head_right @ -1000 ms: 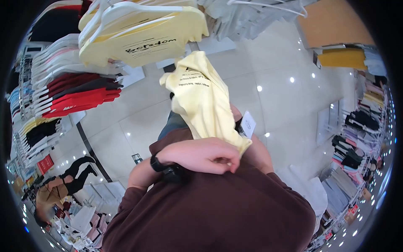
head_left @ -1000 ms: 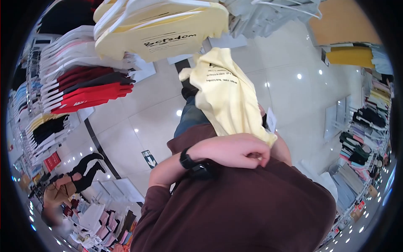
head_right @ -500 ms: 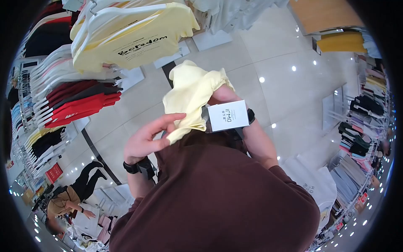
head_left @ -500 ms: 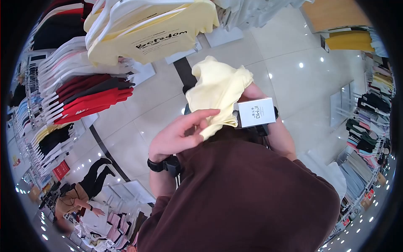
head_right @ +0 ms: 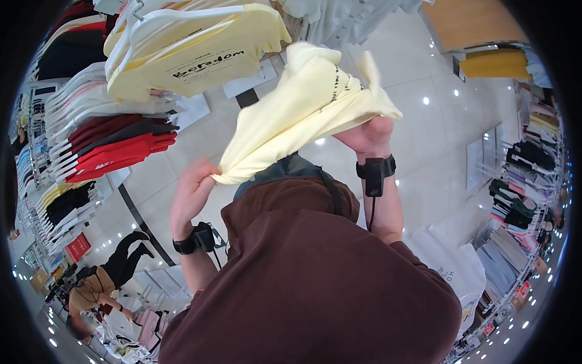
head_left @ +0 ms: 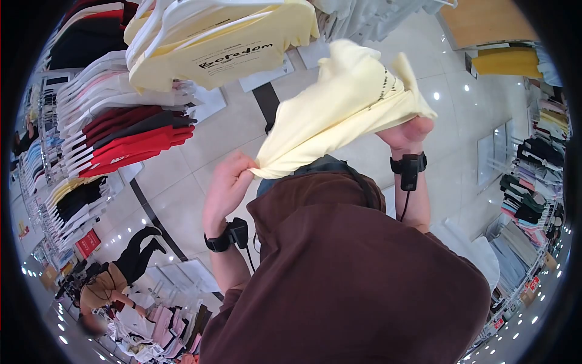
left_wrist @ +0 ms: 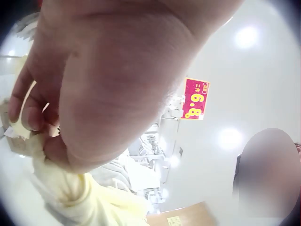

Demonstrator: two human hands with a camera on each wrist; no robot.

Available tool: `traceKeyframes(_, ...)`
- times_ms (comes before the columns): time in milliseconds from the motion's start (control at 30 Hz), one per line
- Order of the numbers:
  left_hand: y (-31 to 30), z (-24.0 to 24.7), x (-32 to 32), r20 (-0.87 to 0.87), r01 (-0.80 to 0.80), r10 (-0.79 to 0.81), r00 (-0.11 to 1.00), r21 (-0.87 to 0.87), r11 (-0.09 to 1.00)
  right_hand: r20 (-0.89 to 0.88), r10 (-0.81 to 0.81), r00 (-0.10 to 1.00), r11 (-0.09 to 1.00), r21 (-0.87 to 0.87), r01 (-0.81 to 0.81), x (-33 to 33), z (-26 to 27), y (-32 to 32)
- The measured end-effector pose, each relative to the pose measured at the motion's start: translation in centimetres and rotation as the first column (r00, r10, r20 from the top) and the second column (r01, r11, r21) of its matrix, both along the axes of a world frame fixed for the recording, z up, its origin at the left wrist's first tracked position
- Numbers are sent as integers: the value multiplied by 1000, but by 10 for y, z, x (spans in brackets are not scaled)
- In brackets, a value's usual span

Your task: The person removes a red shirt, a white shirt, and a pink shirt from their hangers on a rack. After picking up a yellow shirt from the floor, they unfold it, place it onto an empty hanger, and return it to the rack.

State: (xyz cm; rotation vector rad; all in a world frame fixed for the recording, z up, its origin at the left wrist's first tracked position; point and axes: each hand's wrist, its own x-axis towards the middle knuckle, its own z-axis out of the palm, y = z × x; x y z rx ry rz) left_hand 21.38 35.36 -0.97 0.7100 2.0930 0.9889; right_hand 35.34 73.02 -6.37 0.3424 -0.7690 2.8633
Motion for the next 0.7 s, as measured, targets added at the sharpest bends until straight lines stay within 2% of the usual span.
traceKeyframes(33, -1, -7, 1, -2, -1, 1, 1000, 3, 1000, 117, -13, 993, 987, -160, 31, -1, 4, 1)
traceKeyframes(67, -2, -14, 3, 48, 65, -62, 997, -53, 996, 234, -6, 972, 947, -312, 81, -2, 8, 1)
traceKeyframes(100, -4, -22, 6, 104, 133, -122, 987, -107, 985, 328, -49, 943, 915, -365, 175, -7, 11, 2)
traceKeyframes(133, -5, -30, 7, 104, 135, -124, 987, -103, 986, 328, -52, 943, 916, -361, 176, -16, 19, -3)
traceKeyframes(167, -6, -39, 7, 98, 182, -166, 981, -197, 963, 504, -195, 842, 935, -165, 315, -24, 25, -8)
traceKeyframes(200, -8, -46, 7, 97, 227, -207, 974, -292, 929, 630, -348, 694, 911, 54, 409, -27, 28, -11)
traceKeyframes(233, -9, -53, 9, 96, 226, -206, 974, -292, 929, 595, -217, 774, 930, -114, 348, -17, 18, -10)
traceKeyframes(267, -9, -59, 13, 49, 181, -174, 984, -281, 942, 596, -214, 774, 931, -115, 346, -7, 14, -12)
traceKeyframes(300, -10, -63, 18, 8, 137, -140, 990, -270, 953, 581, -204, 788, 979, 109, 173, 5, 12, -17)
traceKeyframes(333, -4, -58, 20, 11, 135, -137, 990, -271, 953, 567, -189, 802, 945, 328, -9, 14, 12, -19)
traceKeyframes(367, 7, -48, 19, -41, 9, -16, 999, -164, 986, 528, -71, 846, 914, 374, -156, 15, 16, -20)
traceKeyframes(400, 19, -38, 18, -81, -115, 111, 990, -49, 992, 528, -68, 847, 914, 372, -159, 14, 22, -23)
traceKeyframes(433, 30, -28, 16, -82, -120, 115, 990, -51, 992, 527, 6, 850, 781, 529, -333, 7, 41, -30)
traceKeyframes(467, 42, -19, 13, -90, -180, 184, 979, 57, 982, 537, 80, 840, 588, 655, -475, 1, 52, -36)
traceKeyframes(500, 53, -16, 11, -92, -237, 254, 963, 164, 958, 536, 115, 837, 517, 687, -511, -2, 48, -42)
traceKeyframes(533, 62, -19, 9, -95, -244, 261, 961, 163, 956, 532, 123, 838, 514, 688, -513, -5, 49, -47)
traceKeyframes(600, 81, -26, 4, -80, -170, 203, 976, 302, 938, 500, 244, 831, 269, 788, -553, -9, 54, -56)
traceKeyframes(633, 89, -32, 3, -83, -171, 204, 975, 301, 938, 433, 253, 865, 302, 814, -496, -10, 59, -61)
traceKeyframes(667, 95, -41, 3, 246, -200, 125, 961, 308, 930, 432, 252, 866, 303, 815, -494, -9, 64, -62)
traceKeyframes(700, 98, -48, 3, 545, -227, 26, 838, 306, 925, 461, 279, 842, 238, 817, -526, -9, 69, -61)
